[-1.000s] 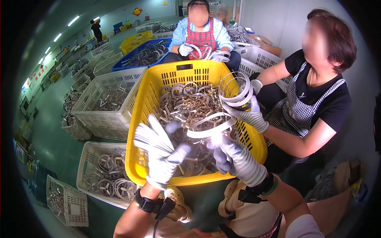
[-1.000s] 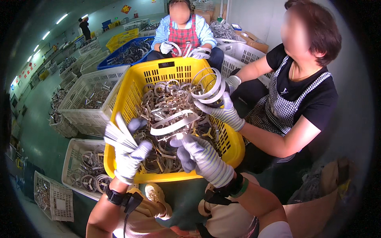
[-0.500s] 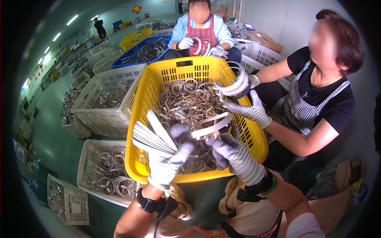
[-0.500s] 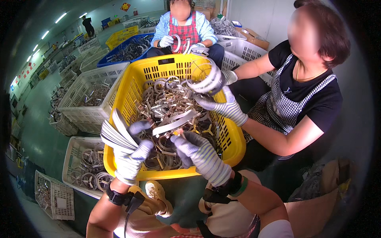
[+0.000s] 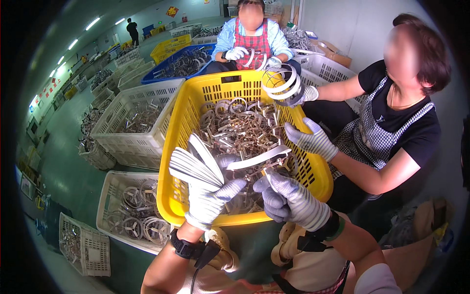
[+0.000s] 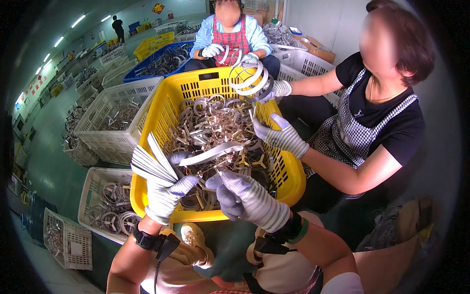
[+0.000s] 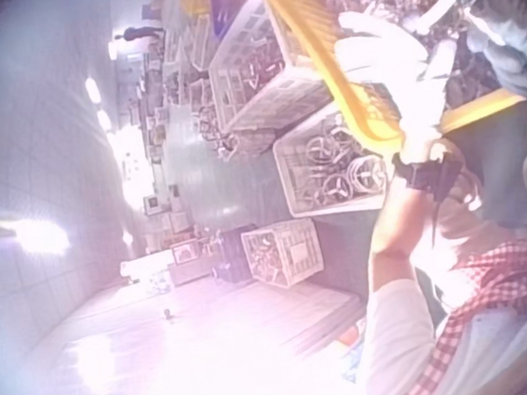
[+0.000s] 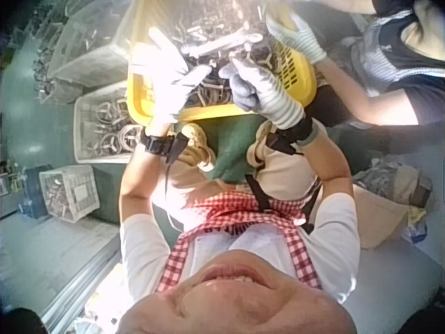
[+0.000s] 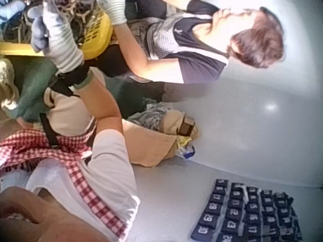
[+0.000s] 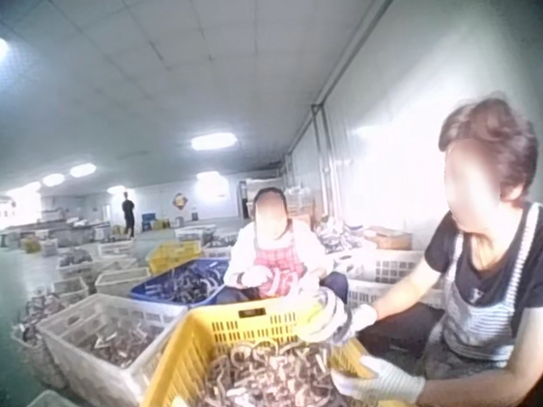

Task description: Sorting and inspecting metal components in a factory setting.

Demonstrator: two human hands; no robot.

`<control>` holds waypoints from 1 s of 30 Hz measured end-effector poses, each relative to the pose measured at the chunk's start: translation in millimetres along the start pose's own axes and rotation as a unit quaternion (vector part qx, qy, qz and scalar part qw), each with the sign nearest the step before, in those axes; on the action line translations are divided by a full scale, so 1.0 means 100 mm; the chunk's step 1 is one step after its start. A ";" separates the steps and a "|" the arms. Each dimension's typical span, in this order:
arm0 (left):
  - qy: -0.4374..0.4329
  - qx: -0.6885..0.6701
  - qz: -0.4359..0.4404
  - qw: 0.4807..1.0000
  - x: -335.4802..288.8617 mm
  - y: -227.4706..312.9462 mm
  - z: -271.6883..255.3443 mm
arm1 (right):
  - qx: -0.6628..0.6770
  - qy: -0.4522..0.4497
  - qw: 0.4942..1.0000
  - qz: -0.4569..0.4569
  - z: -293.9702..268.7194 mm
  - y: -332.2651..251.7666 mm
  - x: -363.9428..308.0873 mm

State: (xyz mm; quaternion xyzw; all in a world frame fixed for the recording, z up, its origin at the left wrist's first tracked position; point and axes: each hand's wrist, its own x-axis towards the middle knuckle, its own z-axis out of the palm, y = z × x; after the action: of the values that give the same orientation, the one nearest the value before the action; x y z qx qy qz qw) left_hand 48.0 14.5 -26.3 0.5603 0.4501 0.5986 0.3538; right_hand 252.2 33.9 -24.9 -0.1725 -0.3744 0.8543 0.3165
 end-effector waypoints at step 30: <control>-0.298 -0.026 -0.096 0.949 -0.24 0.04 0.20 | -0.408 0.085 0.899 -0.131 -0.20 0.06 -0.11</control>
State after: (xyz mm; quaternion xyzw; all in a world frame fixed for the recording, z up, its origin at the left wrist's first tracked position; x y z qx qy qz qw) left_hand 71.4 -6.2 -31.9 0.6580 0.3605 0.3790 0.5417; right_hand 268.0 34.2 -42.3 -0.3079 -0.6811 0.5594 0.3583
